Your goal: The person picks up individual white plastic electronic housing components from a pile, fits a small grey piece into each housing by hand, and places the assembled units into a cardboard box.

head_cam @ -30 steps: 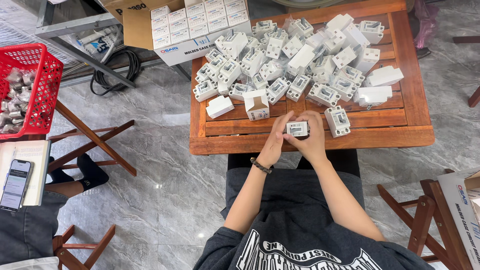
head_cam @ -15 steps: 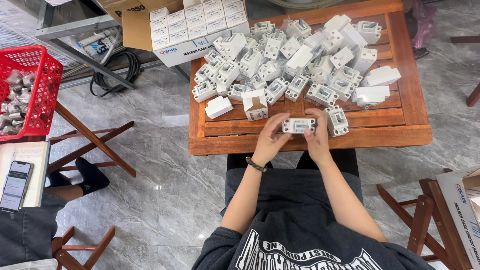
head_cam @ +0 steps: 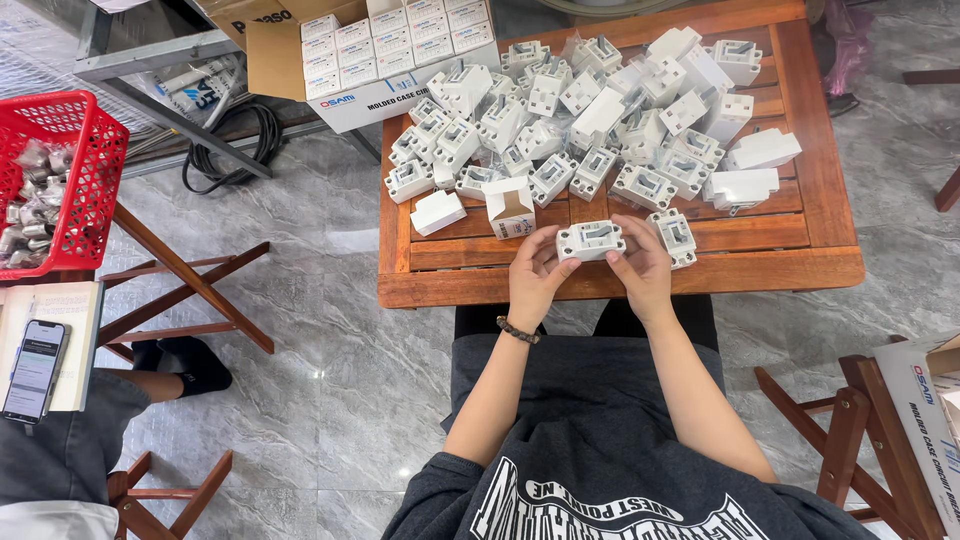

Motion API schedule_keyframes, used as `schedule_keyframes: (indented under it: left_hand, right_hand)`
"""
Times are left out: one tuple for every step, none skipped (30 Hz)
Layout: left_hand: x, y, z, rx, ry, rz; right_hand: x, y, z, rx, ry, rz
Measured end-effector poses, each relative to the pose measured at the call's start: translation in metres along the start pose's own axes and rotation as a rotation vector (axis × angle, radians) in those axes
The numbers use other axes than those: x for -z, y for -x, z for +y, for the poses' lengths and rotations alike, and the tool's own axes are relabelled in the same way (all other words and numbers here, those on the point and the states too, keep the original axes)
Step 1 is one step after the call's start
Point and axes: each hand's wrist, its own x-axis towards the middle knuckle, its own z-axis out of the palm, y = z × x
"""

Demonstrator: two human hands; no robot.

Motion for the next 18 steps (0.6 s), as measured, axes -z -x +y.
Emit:
schedule_keyframes:
  left_hand:
    - [0.0, 0.0, -0.001, 0.001, 0.0, 0.0]
    - [0.0, -0.001, -0.002, -0.019, 0.003, 0.001]
    - [0.001, -0.001, -0.004, -0.038, 0.007, 0.002]
    - [0.001, -0.001, -0.002, -0.037, 0.007, 0.002]
    - [0.001, -0.001, 0.001, -0.046, -0.009, -0.012]
    - [0.002, -0.001, 0.003, -0.054, -0.024, -0.027]
    - [0.002, -0.001, 0.003, -0.053, -0.024, -0.026]
    - [0.002, -0.001, 0.002, -0.051, -0.015, -0.027]
    - [0.002, -0.001, 0.001, -0.049, -0.007, -0.028]
    - [0.002, 0.0, 0.0, -0.049, -0.007, -0.027]
    - [0.002, 0.0, -0.001, -0.043, 0.01, -0.021]
    - [0.002, 0.001, -0.002, -0.038, 0.027, -0.014]
    - [0.002, 0.0, -0.001, -0.037, 0.027, -0.013]
    - [0.002, 0.0, 0.0, -0.054, 0.031, -0.015]
    - [0.002, 0.0, 0.001, -0.07, 0.034, -0.017]
    - [0.002, -0.001, 0.0, -0.068, 0.035, -0.015]
    - [0.003, -0.002, -0.001, -0.08, 0.017, -0.022]
    - [0.004, -0.004, -0.002, -0.092, 0.0, -0.029]
  right_hand:
    - [-0.001, 0.0, -0.001, -0.001, 0.0, 0.0]
    - [-0.002, 0.0, -0.002, -0.006, 0.008, -0.003]
    - [-0.002, 0.001, -0.003, -0.011, 0.017, -0.007]
    - [-0.002, 0.0, -0.003, -0.012, 0.017, -0.007]
    - [-0.002, 0.0, -0.003, 0.011, 0.061, -0.005]
    - [-0.003, 0.0, -0.002, 0.035, 0.104, -0.005]
    - [-0.002, 0.0, -0.001, 0.034, 0.104, -0.005]
    - [-0.001, 0.0, 0.001, 0.027, 0.104, 0.002]
    - [0.0, 0.0, 0.002, 0.021, 0.105, 0.008]
    - [0.001, 0.001, 0.005, 0.02, 0.105, 0.008]
    - [0.001, 0.001, 0.008, 0.01, 0.085, 0.023]
    - [0.002, 0.001, 0.01, -0.001, 0.064, 0.038]
    - [0.001, 0.002, 0.008, -0.002, 0.065, 0.037]
    - [0.0, 0.003, 0.007, -0.018, 0.017, 0.04]
    - [-0.001, 0.004, 0.005, -0.033, -0.03, 0.044]
    - [-0.001, 0.004, 0.005, -0.035, -0.029, 0.043]
    - [-0.002, 0.004, 0.005, -0.029, -0.054, 0.031]
    - [-0.002, 0.003, 0.005, -0.021, -0.08, 0.02]
